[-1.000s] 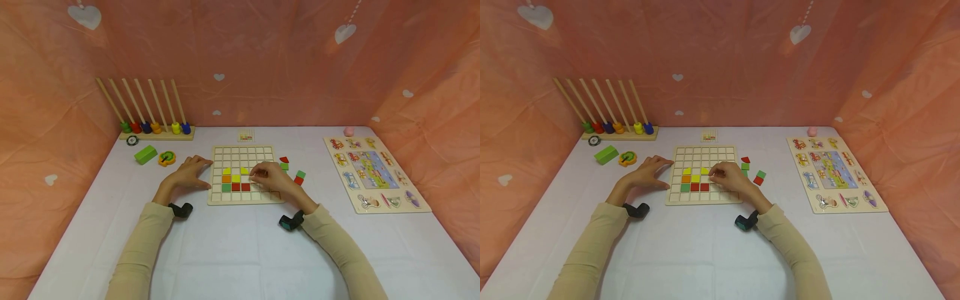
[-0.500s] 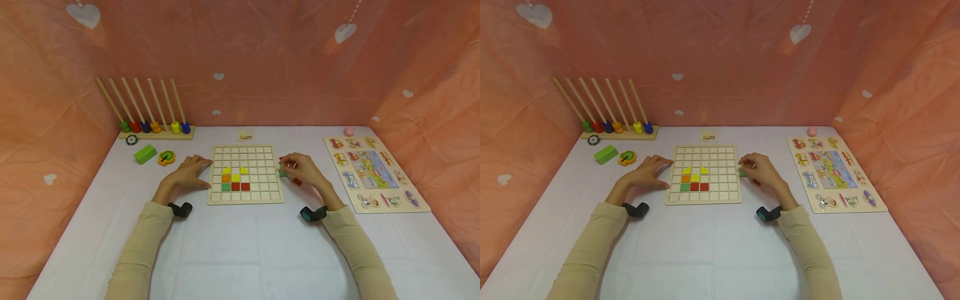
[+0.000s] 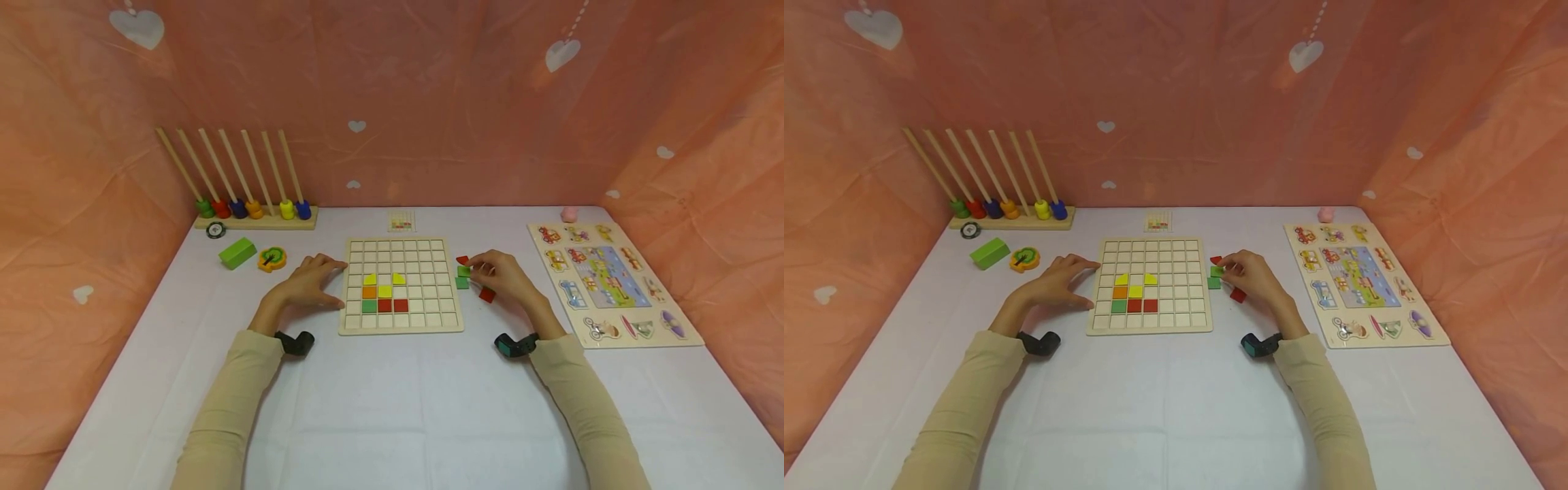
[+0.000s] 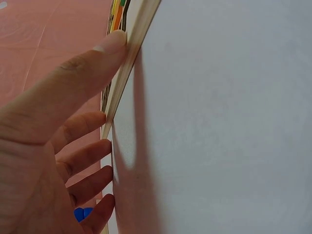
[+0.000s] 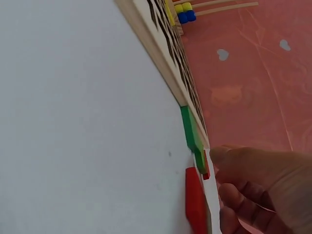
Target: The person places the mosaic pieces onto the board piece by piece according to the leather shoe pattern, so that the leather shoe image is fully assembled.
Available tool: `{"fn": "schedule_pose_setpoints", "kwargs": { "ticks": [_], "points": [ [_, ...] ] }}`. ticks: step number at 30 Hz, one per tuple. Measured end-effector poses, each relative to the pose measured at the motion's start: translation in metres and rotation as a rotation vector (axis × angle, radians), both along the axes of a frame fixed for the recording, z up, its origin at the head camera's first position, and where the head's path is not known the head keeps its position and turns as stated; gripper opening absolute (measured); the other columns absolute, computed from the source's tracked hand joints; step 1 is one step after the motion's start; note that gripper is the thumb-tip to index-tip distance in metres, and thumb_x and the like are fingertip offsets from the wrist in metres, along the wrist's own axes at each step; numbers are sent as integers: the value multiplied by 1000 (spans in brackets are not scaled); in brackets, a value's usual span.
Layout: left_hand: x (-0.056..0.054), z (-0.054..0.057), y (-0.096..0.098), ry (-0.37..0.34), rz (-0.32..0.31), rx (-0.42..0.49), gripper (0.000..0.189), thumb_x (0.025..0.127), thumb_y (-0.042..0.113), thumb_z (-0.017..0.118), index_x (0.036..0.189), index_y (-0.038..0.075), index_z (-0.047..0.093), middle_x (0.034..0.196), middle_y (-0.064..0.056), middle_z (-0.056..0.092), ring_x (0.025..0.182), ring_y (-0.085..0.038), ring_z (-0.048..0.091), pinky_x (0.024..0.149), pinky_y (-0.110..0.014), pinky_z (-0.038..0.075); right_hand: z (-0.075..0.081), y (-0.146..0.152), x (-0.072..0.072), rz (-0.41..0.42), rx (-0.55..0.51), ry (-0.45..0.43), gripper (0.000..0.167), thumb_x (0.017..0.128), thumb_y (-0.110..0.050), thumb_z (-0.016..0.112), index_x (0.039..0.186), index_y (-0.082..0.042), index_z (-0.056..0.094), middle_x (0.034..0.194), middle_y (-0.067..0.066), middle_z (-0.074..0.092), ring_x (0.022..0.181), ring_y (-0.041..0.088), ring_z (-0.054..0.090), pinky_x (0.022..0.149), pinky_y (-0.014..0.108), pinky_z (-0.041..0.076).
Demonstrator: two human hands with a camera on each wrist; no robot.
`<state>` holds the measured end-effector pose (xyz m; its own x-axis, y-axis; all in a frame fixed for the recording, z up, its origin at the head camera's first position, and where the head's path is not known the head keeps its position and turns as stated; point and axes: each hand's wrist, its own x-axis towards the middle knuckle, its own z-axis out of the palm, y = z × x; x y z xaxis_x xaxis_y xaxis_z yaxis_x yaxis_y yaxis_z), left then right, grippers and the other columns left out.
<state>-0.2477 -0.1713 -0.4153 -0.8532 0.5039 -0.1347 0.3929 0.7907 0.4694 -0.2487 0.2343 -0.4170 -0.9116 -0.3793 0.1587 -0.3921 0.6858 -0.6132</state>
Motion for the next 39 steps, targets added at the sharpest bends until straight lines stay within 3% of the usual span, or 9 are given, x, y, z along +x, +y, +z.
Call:
{"fn": "schedule_pose_setpoints", "kwargs": {
  "ticks": [11, 20, 25, 30, 33, 39],
  "points": [
    [-1, -1, 1, 8, 0, 0, 82, 72, 37, 79, 140, 9, 41, 135, -17, 38, 118, -33, 32, 103, -51, 28, -5, -2, -8, 9, 74, 7, 27, 81, -2, 67, 108, 2, 67, 90, 14, 59, 72, 19, 49, 60, 26, 40],
    [-1, 0, 1, 5, 3, 2, 82, 72, 36, 79, 140, 9, 41, 136, -17, 37, 118, -33, 32, 103, -51, 28, -4, -1, -10, -6, 100, -58, 25, 82, -6, 68, 105, 3, 65, 92, 13, 58, 77, 21, 48, 66, 30, 40],
    [-2, 0, 1, 9, 1, 2, 82, 72, 36, 79, 140, 9, 41, 135, -17, 38, 118, -33, 32, 102, -51, 29, -1, 4, -9, -9, 85, -103, 27, 80, -9, 70, 104, 2, 66, 95, 12, 62, 81, 21, 52, 70, 30, 43],
    [-2, 0, 1, 7, -4, -3, 82, 73, 36, 79, 140, 9, 41, 135, -17, 37, 118, -34, 33, 102, -51, 29, 4, 3, -7, -28, 36, -61, 28, 78, -7, 70, 104, 2, 67, 91, 13, 62, 74, 20, 50, 64, 27, 42],
    [-1, 0, 1, 3, 0, -4, 82, 72, 37, 79, 140, 9, 41, 136, -17, 37, 119, -33, 32, 103, -51, 28, 6, -5, -3, 12, -4, -21, 28, 78, -6, 70, 105, 1, 67, 93, 13, 62, 73, 18, 49, 62, 25, 41],
    [-1, -1, 1, -6, 6, 1, 83, 72, 37, 79, 140, 10, 41, 135, -16, 37, 119, -33, 32, 103, -51, 29, 5, -29, 5, 180, -66, -3, 24, 77, -1, 72, 100, -2, 68, 92, 8, 64, 72, 16, 50, 62, 24, 41]
  ]
}}
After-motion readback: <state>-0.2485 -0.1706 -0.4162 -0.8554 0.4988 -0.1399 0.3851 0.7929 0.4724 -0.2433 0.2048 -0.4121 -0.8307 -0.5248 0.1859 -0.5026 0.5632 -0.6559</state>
